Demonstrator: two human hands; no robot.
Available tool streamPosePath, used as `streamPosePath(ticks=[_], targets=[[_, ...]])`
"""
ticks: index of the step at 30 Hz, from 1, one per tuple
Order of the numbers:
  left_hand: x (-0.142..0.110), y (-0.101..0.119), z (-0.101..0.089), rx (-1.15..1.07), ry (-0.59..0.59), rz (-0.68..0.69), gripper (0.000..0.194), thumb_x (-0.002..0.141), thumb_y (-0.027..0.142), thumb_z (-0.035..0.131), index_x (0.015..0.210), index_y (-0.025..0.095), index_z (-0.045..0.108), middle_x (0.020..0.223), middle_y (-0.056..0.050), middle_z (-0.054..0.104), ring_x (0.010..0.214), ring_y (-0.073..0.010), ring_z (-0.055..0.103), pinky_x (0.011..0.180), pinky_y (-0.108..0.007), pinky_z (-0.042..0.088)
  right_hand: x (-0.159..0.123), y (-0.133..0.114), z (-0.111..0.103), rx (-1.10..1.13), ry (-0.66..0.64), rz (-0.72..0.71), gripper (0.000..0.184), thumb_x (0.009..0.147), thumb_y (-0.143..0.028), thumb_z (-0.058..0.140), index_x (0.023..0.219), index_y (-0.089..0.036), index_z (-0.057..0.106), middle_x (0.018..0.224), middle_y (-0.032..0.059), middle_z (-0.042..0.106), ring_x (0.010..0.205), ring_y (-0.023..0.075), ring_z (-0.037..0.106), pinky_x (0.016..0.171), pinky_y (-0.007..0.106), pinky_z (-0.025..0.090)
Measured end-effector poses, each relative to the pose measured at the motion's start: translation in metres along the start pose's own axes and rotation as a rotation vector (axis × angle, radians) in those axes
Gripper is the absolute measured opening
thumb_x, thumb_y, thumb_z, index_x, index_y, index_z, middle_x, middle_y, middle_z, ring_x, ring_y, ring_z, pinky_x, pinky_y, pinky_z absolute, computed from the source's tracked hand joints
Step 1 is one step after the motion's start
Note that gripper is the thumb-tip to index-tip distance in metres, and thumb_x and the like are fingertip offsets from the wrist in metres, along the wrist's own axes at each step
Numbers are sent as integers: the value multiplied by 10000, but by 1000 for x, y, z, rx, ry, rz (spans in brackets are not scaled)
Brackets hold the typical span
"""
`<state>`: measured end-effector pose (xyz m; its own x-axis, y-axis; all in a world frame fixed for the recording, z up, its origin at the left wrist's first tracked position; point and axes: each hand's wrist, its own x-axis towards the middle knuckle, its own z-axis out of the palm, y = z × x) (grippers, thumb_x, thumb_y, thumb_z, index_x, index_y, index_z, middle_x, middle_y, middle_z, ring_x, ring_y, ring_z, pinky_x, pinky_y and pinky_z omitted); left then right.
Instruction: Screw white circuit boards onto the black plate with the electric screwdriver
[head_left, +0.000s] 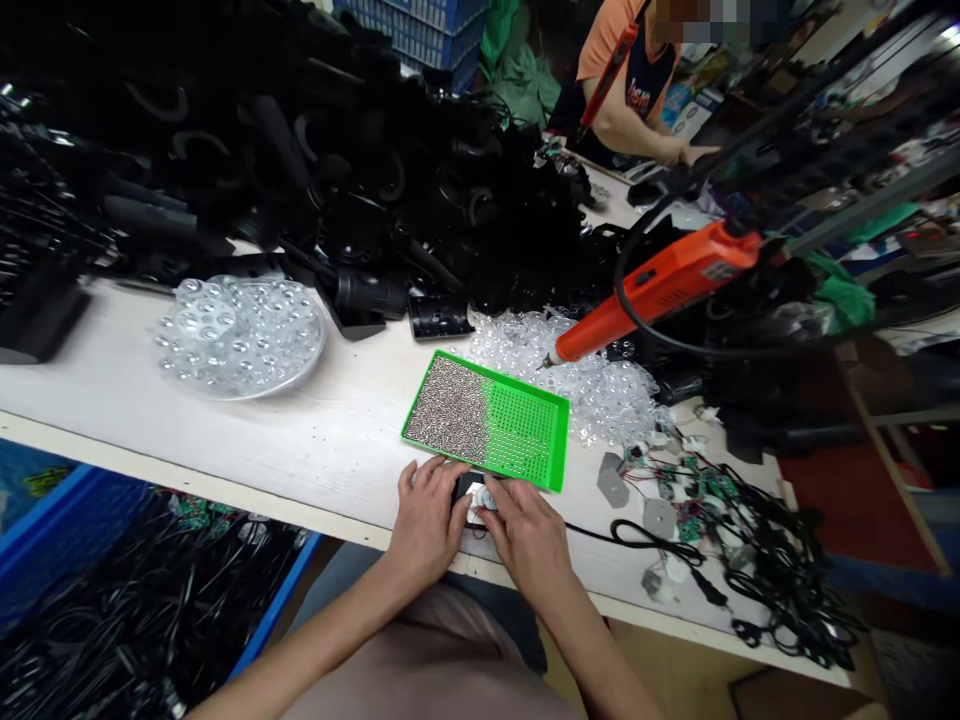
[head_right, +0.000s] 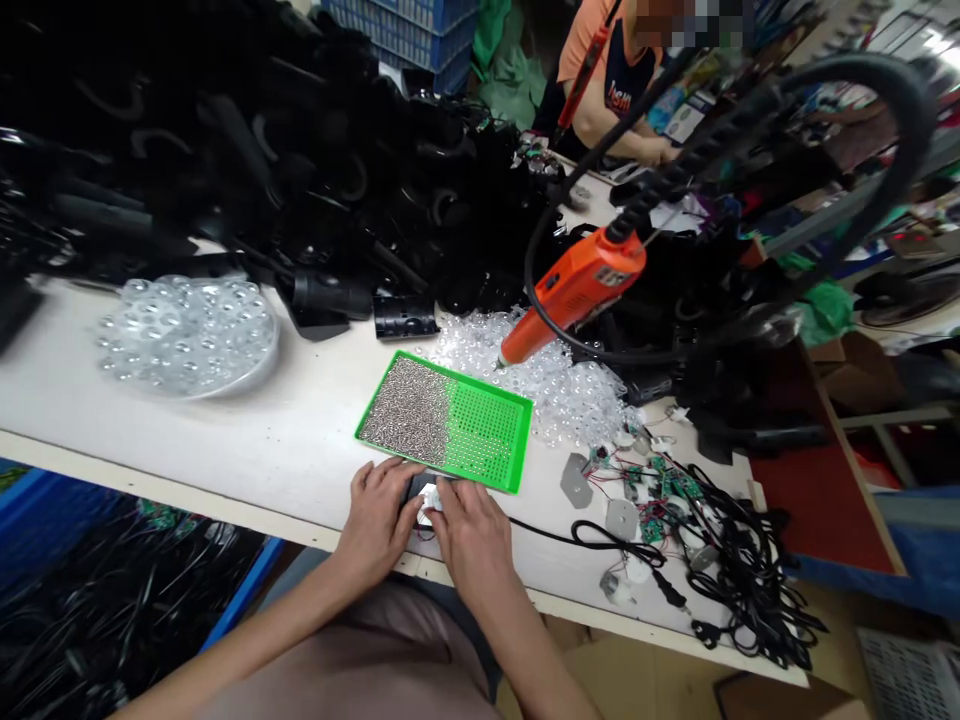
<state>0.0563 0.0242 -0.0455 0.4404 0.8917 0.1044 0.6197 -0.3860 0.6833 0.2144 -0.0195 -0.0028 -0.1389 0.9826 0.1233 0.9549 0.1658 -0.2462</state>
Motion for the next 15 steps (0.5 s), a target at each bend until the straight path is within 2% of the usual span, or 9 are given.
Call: streamPosePath(ticks=[3, 4, 5, 7, 9, 10, 12, 15], targets=[[-1, -2, 0, 5, 14, 19, 304, 954, 232, 412, 1244, 230, 503, 1208, -69, 624, 1216, -249, 468, 1062, -499, 250, -1, 17, -30, 149, -87, -26, 559, 886, -354, 593, 1408, -250, 422, 1106, 88, 684, 965, 235, 646, 800, 381, 559], [-2, -3, 0, 11, 25, 25, 307, 956, 228, 402, 1243, 227, 510, 1209, -72, 623, 1207, -249, 477, 1050, -490, 268, 2, 26, -44, 208, -75, 5, 610, 888, -374, 588, 1446, -278, 360, 1141, 83, 679, 960, 230, 653, 794, 386, 567], [-2, -3, -1, 19, 42, 30, 317, 956, 222, 396, 1249, 226, 517, 1205, -77, 622, 1194, -250, 487, 1031, -478, 292, 7, 34, -59, 258, -10, 65, 629, 893, -383, 579, 1462, -301, 323, 1150, 80, 677, 932, 221, 662, 781, 386, 572], [-1, -3, -4, 33, 74, 50, 360, 946, 205, 388, 1279, 233, 521, 1189, -87, 620, 1161, -252, 506, 984, -453, 342, 28, 50, -84, 312, 306, 222, 641, 882, -380, 596, 1458, -322, 320, 1180, 88, 657, 896, 213, 667, 779, 402, 568], [2, -1, -8, 27, 69, 104, 411, 925, 193, 398, 1316, 250, 511, 1175, -89, 614, 1132, -254, 515, 957, -439, 372, 61, 61, -98, 397, 611, 279, 818, 810, -391, 683, 1484, -312, 227, 1359, 122, 531, 1127, 267, 598, 900, 473, 520], [4, 1, -11, 18, 47, 142, 432, 911, 192, 414, 1328, 257, 506, 1173, -88, 610, 1126, -257, 513, 955, -440, 378, 81, 64, -100, 456, 665, 255, 921, 770, -401, 722, 1495, -317, 162, 1441, 126, 442, 1252, 297, 513, 962, 510, 477], [9, 4, -15, 4, -19, 214, 451, 885, 210, 459, 1329, 266, 512, 1180, -84, 602, 1119, -264, 508, 954, -448, 383, 122, 65, -94, 567, 705, 201, 1014, 747, -413, 736, 1499, -326, 62, 1486, 131, 366, 1340, 315, 424, 1005, 538, 432], [16, 8, -16, 11, -95, 253, 428, 868, 294, 541, 1296, 275, 549, 1174, -81, 604, 1085, -272, 513, 933, -455, 395, 169, 59, -73, 713, 713, 170, 990, 766, -417, 704, 1491, -302, 40, 1382, 126, 471, 1190, 255, 558, 956, 463, 491]])
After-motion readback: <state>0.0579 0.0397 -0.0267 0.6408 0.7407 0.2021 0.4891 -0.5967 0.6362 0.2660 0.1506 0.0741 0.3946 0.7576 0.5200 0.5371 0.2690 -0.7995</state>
